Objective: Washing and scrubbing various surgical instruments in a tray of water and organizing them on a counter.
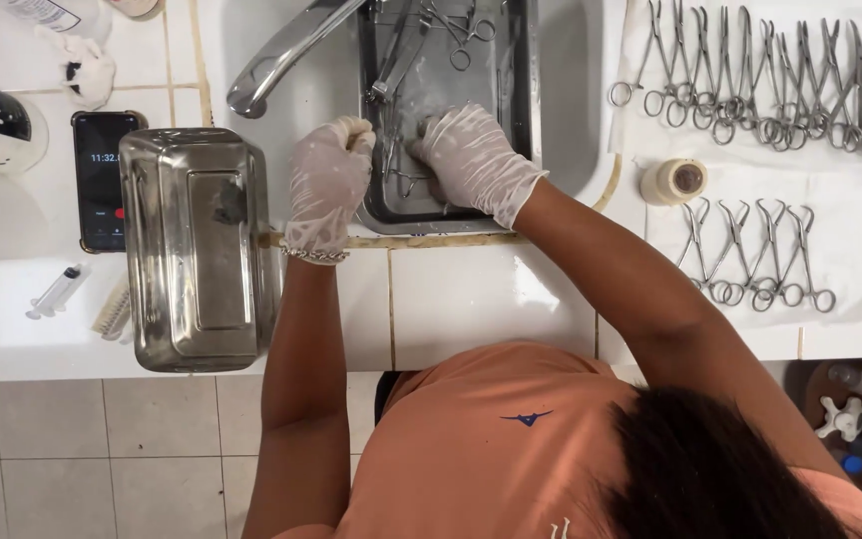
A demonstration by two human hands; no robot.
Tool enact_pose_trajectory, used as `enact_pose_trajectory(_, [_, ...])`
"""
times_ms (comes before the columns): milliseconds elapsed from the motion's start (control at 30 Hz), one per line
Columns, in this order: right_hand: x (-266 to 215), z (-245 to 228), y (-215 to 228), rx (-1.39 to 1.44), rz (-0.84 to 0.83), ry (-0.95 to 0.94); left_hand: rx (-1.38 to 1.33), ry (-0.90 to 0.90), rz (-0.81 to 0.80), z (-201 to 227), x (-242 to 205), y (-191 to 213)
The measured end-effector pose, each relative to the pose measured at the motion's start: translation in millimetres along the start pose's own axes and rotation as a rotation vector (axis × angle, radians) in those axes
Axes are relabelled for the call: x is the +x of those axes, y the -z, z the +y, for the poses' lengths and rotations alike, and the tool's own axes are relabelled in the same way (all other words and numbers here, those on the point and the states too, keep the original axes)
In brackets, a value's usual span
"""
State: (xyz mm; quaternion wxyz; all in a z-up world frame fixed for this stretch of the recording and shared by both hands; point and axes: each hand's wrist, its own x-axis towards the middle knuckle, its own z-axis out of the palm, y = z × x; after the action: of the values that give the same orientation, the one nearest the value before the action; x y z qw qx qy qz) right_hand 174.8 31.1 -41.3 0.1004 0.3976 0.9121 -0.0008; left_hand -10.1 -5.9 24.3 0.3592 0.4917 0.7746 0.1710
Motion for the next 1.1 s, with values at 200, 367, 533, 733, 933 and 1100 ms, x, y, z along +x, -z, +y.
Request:
enact_pose_trajectory(200, [-5.1, 20.4, -40.5, -0.031, 0.3, -0.139, -0.042, -0.008, -0.03, -1.1, 1.5, 3.2])
enact_pose_trajectory(367, [-29.5, 21.7, -8.8, 0.006, 0.135, -0.168, -0.044, -0.067, -0.029, 4.8, -2.6, -5.9])
enact_pose_trajectory(533, [-35.4, 15.4, 8.7, 0.097, 0.12, -0.264, 0.013, -0.078, -0.062, 10.5, -6.4, -6.9])
enact_pose_trajectory(733, [-38.8, 12.6, -1.9, 0.16, 0.08, -0.268, 0.007, -0.093, -0.086, 11.9, -5.7, -13.7])
enact_pose_trajectory(933, [-34.6, 11.6, -47.8, 0.002, 0.364, -0.205, -0.01, -0.082, -0.112, 7.3, 3.6, -23.2])
enact_pose_trajectory(1100, [-49.5, 3.9, -9.5, 0.108, 0.2, -0.185, -0.028, -0.085, -0.114, 7.0, 4.5, -27.5])
